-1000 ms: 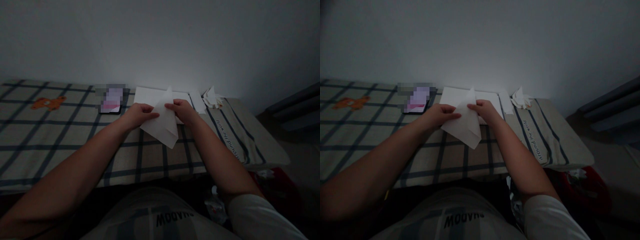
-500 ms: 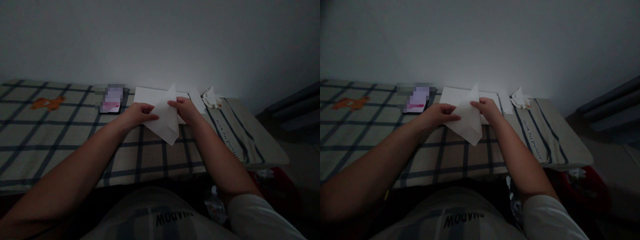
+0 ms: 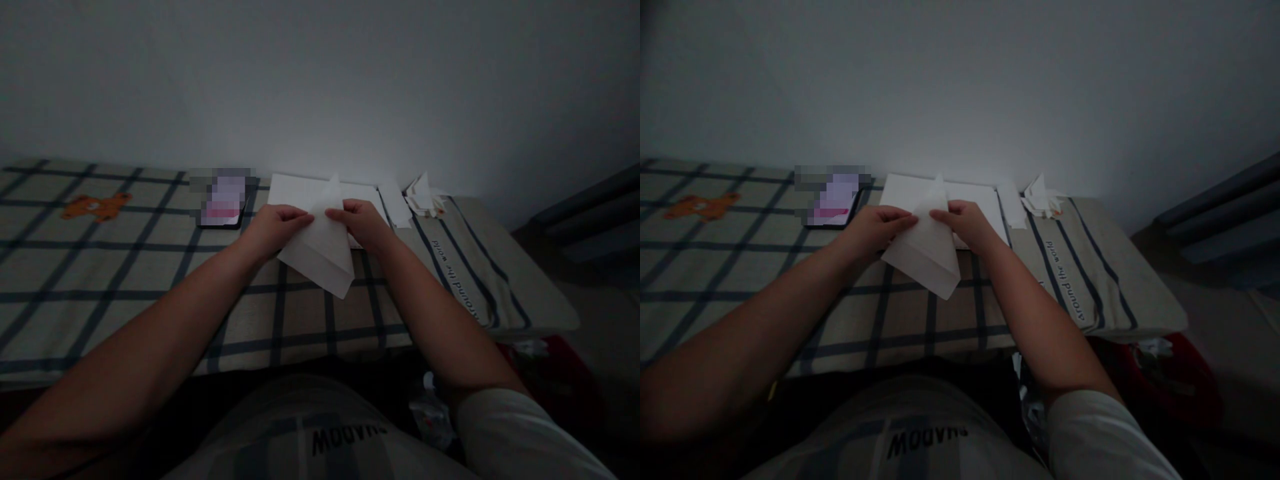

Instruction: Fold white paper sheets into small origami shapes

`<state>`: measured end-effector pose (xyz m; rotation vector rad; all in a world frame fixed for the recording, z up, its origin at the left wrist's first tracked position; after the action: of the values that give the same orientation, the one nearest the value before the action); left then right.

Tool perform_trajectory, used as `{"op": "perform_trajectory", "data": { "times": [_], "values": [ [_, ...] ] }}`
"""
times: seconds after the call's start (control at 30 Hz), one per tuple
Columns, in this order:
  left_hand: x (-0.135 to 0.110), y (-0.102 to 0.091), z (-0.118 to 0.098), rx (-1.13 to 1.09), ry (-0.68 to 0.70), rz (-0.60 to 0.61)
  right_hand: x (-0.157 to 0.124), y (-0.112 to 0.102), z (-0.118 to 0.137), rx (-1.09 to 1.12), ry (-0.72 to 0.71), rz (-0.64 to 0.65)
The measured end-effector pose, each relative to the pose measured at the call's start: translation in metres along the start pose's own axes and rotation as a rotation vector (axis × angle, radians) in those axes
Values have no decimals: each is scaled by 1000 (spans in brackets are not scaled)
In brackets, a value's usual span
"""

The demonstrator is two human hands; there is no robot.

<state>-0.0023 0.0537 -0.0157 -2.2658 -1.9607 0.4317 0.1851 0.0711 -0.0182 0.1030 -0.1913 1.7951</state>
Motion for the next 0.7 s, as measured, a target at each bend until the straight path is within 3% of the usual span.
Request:
{"op": "perform_trajectory", "data": {
  "times": [0.2, 0.43, 0.7],
  "values": [
    [-1, -2, -1, 35, 44, -13, -1, 3, 1, 114, 76, 12],
    [-1, -4, -2, 70, 33, -54, -1, -4, 2, 130, 77, -66],
    [-2, -3, -1, -60, -89, 28, -2, -3, 2, 170, 120, -67]
  ]
}}
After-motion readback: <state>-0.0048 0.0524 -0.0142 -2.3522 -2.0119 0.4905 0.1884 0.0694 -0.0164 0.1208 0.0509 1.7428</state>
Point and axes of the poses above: each hand's wrist, its own x-axis towards the middle knuckle, its own y-axis out of the palm, z = x × y, the point moved 5 cm from there along x, towards the middle knuckle, and after that the axes turned 6 degrees about -y, right-handed, at the moved point
